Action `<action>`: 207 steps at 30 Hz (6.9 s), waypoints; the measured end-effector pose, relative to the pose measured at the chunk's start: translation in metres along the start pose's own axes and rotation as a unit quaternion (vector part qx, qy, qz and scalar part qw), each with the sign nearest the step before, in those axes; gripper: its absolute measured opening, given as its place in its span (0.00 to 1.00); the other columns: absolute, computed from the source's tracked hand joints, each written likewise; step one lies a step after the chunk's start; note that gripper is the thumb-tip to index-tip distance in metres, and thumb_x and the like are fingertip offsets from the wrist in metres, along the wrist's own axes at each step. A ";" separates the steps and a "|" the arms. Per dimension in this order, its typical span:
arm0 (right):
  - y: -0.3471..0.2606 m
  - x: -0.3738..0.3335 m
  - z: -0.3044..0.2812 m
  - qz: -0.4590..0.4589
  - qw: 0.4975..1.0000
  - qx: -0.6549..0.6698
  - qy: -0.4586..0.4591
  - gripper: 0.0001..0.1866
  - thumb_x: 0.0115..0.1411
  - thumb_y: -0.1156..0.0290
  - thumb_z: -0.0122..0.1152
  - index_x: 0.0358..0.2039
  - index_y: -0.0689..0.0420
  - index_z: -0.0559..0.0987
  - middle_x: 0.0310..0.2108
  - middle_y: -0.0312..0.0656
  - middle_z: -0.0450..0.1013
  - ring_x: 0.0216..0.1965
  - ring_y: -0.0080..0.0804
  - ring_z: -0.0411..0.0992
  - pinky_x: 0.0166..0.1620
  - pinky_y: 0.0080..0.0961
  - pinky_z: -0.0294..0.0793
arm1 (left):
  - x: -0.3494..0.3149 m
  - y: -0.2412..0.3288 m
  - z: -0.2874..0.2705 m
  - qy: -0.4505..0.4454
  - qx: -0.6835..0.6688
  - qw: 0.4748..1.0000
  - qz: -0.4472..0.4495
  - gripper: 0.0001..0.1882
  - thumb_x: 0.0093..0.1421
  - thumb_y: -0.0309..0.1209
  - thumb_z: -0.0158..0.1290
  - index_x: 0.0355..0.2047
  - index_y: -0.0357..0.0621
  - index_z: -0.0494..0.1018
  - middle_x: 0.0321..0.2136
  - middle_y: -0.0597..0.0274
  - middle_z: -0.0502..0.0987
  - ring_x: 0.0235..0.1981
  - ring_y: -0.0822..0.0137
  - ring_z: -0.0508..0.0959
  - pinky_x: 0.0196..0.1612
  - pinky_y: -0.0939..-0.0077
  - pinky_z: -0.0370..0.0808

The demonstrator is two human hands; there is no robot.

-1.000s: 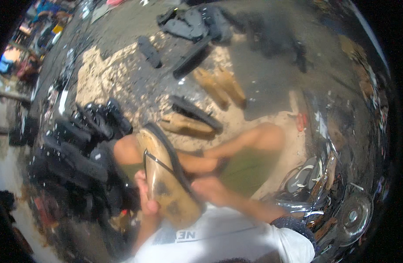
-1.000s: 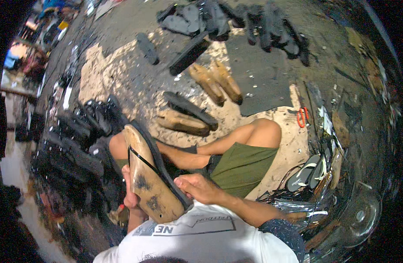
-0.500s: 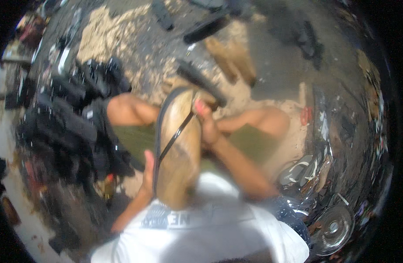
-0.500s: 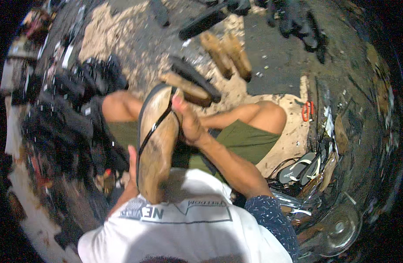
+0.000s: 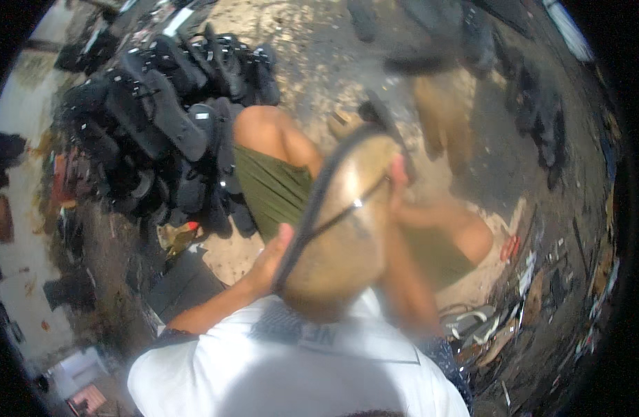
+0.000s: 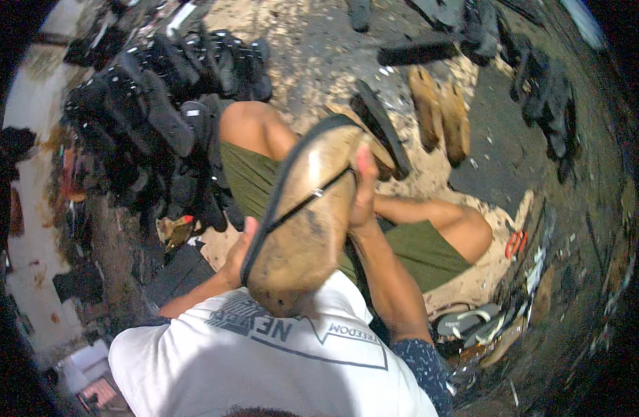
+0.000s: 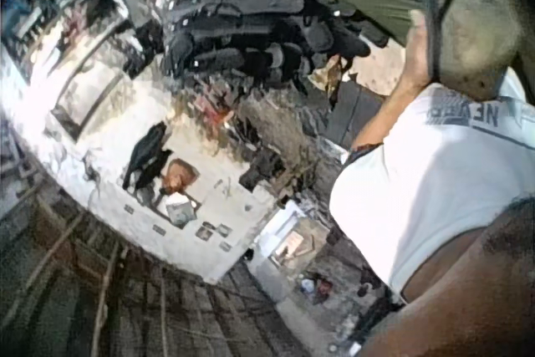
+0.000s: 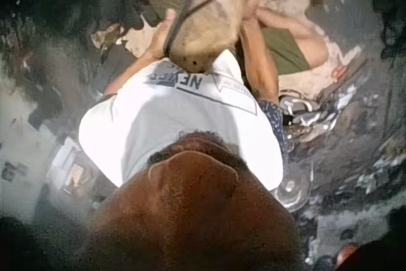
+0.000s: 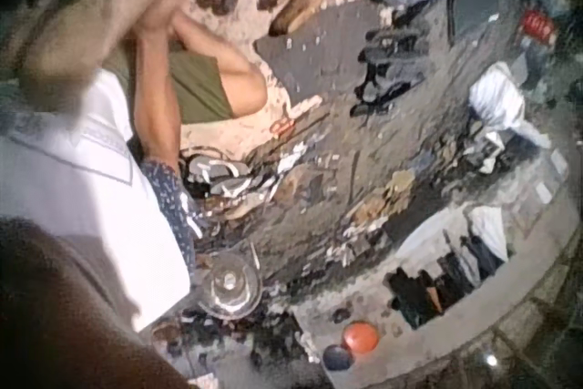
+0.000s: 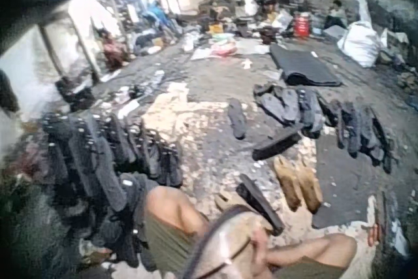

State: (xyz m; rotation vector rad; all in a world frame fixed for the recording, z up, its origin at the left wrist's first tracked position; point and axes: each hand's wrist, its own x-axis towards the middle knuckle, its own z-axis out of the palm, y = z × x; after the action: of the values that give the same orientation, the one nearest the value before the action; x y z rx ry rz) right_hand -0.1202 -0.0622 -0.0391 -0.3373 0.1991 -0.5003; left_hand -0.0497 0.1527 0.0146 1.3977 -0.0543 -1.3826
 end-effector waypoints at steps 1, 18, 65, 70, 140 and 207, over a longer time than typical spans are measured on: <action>0.000 -0.002 -0.005 0.022 1.000 0.000 0.012 0.46 0.65 0.27 0.39 0.60 0.60 0.71 0.49 0.46 0.77 0.49 0.36 0.77 0.54 0.36 0.78 | -0.001 0.013 0.006 -0.005 0.056 0.998 0.018 0.34 0.75 0.57 0.32 0.52 0.40 0.74 0.38 0.70 0.77 0.37 0.78 0.73 0.42 0.81 0.72; -0.004 -0.002 0.013 0.001 0.999 -0.026 0.034 0.44 0.64 0.30 0.43 0.60 0.58 0.71 0.50 0.47 0.76 0.47 0.38 0.78 0.52 0.39 0.80 | -0.004 0.023 0.020 -0.041 -0.064 0.995 0.059 0.25 0.79 0.47 0.33 0.43 0.40 0.73 0.35 0.69 0.73 0.37 0.75 0.71 0.43 0.75 0.71; -0.018 -0.035 0.013 -0.142 0.941 -0.285 0.117 0.34 0.66 0.61 0.60 0.64 0.63 0.57 0.57 0.47 0.65 0.58 0.33 0.64 0.64 0.34 0.63 | 0.092 0.081 0.066 -0.120 0.213 0.934 0.261 0.50 0.65 0.30 0.59 0.75 0.31 0.37 0.69 0.44 0.60 0.67 0.57 0.65 0.68 0.65 0.62; 0.002 -0.028 -0.008 -0.256 0.810 -0.489 0.199 0.40 0.59 0.67 0.73 0.64 0.63 0.59 0.58 0.48 0.62 0.60 0.36 0.62 0.64 0.33 0.64 | 0.104 0.093 0.066 -0.174 0.169 0.892 0.382 0.59 0.65 0.40 0.61 0.75 0.37 0.26 0.74 0.40 0.43 0.74 0.52 0.49 0.73 0.61 0.50; -0.053 -0.078 0.005 -0.106 0.878 -0.444 0.144 0.36 0.57 0.54 0.76 0.57 0.64 0.72 0.47 0.41 0.78 0.47 0.26 0.75 0.52 0.27 0.76 | 0.107 0.090 0.057 -0.233 0.327 0.897 0.181 0.12 0.67 0.28 0.59 0.48 0.39 0.82 0.33 0.68 0.81 0.33 0.78 0.76 0.39 0.83 0.73; -0.019 -0.052 0.038 -0.329 0.712 -0.607 0.129 0.30 0.57 0.70 0.71 0.58 0.68 0.74 0.53 0.55 0.76 0.50 0.47 0.74 0.55 0.40 0.74 | 0.152 0.240 0.070 -0.282 -0.070 0.879 0.378 0.40 0.64 0.36 0.54 0.73 0.67 0.48 0.64 0.42 0.65 0.59 0.40 0.74 0.54 0.34 0.78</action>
State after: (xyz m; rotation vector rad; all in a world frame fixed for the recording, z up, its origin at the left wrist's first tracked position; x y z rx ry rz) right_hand -0.1629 -0.0422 0.0081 -1.6942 0.6991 -1.0971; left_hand 0.0969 -0.0860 0.0976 0.6736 -0.7862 -1.0379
